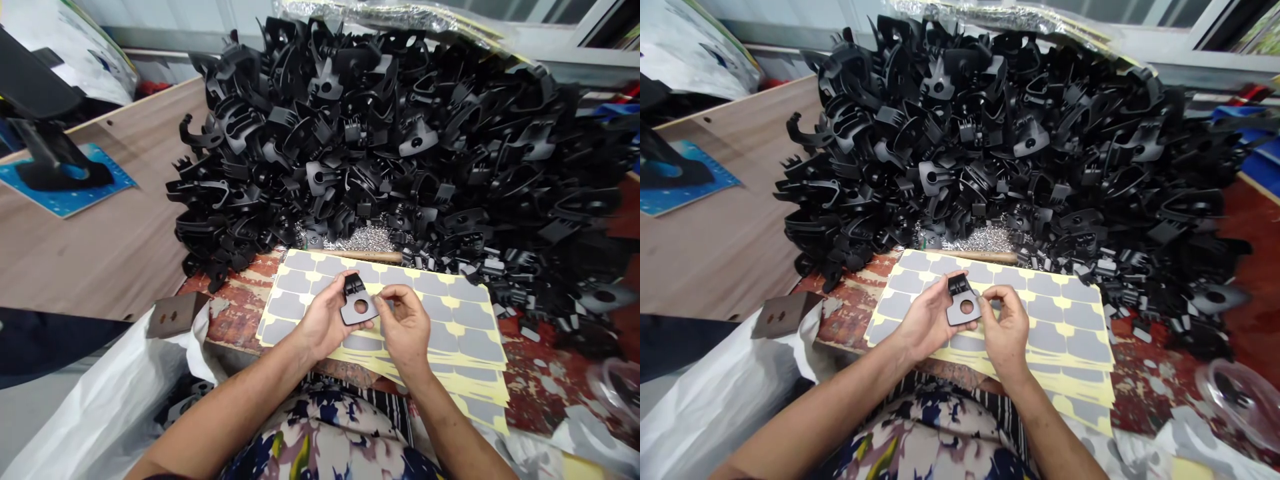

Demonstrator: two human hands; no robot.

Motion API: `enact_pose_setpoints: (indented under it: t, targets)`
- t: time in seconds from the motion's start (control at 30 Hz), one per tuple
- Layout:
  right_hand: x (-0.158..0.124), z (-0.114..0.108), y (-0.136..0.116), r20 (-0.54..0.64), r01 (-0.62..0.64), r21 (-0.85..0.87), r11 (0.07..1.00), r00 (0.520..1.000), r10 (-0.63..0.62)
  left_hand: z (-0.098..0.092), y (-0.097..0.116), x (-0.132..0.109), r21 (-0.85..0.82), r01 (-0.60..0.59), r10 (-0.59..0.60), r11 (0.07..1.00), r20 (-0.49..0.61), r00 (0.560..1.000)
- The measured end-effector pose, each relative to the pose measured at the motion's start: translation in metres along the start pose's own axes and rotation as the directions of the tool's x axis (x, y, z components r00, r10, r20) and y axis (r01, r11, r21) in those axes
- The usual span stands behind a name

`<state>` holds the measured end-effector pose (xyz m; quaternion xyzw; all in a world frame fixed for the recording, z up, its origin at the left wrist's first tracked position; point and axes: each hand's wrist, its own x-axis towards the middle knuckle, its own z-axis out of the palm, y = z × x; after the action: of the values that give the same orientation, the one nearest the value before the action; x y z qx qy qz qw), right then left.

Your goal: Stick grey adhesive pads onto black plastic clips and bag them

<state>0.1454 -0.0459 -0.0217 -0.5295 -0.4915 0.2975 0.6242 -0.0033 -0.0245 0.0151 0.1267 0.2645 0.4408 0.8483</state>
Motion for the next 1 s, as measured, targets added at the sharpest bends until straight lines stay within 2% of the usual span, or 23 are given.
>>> enact_pose_setpoints:
  t: [0.3, 0.43, 0.53, 0.63, 0.7, 0.73, 0.77, 0.8, 0.83, 0.9, 0.93, 0.97, 1.0]
  targets:
    - [-0.004, -0.002, 0.004, 0.02, 0.059, -0.088, 0.994, 0.998, -0.057, -0.005, 0.0, 0.001, 0.016, -0.003, 0.003, 1.0, 0.017, 1.0]
    - [-0.006, -0.002, -0.005, 0.07, 0.16, -0.206, 0.965, 0.986, -0.149, -0.003, -0.007, 0.0, 0.11, -0.029, 0.029, 0.994, 0.003, 1.0]
    - [-0.01, -0.001, -0.007, 0.114, 0.34, -0.354, 0.871, 0.94, -0.321, -0.006, -0.019, 0.001, 0.28, -0.183, 0.211, 0.942, -0.074, 0.975]
    - [-0.015, -0.004, -0.002, 0.192, 0.537, -0.462, 0.705, 0.837, -0.512, -0.013, -0.03, 0.002, 0.442, -0.335, 0.41, 0.832, -0.085, 0.908]
    - [-0.016, -0.008, 0.0, 0.236, 0.595, -0.541, 0.595, 0.786, -0.572, -0.017, -0.034, 0.002, 0.504, -0.362, 0.456, 0.784, -0.074, 0.887]
    - [-0.016, -0.01, 0.0, 0.232, 0.589, -0.586, 0.557, 0.781, -0.58, -0.019, -0.035, 0.001, 0.508, -0.358, 0.452, 0.784, -0.072, 0.889]
    - [-0.015, -0.012, -0.001, 0.211, 0.559, -0.621, 0.549, 0.794, -0.57, -0.019, -0.034, 0.0, 0.494, -0.344, 0.429, 0.799, -0.067, 0.901]
    - [-0.015, -0.014, -0.003, 0.177, 0.513, -0.633, 0.58, 0.825, -0.536, -0.018, -0.033, -0.002, 0.47, -0.322, 0.388, 0.822, -0.049, 0.92]
    - [-0.014, -0.014, -0.007, 0.15, 0.455, -0.606, 0.653, 0.871, -0.467, -0.017, -0.03, -0.004, 0.447, -0.292, 0.335, 0.846, -0.019, 0.942]
    - [-0.013, -0.014, -0.015, 0.178, 0.285, -0.426, 0.858, 0.957, -0.229, -0.014, -0.019, -0.015, 0.44, -0.219, 0.225, 0.871, 0.041, 0.974]
    - [-0.012, -0.014, -0.02, 0.24, 0.172, -0.309, 0.935, 0.966, -0.099, -0.013, -0.011, -0.024, 0.464, -0.182, 0.18, 0.867, 0.049, 0.983]
    - [-0.011, -0.014, -0.024, 0.326, 0.07, -0.214, 0.974, 0.945, 0.004, -0.015, -0.001, -0.035, 0.504, -0.144, 0.144, 0.852, 0.04, 0.989]
    - [-0.009, -0.015, -0.028, 0.423, 0.002, -0.163, 0.987, 0.904, 0.069, -0.018, 0.01, -0.049, 0.556, -0.113, 0.121, 0.823, 0.023, 0.992]
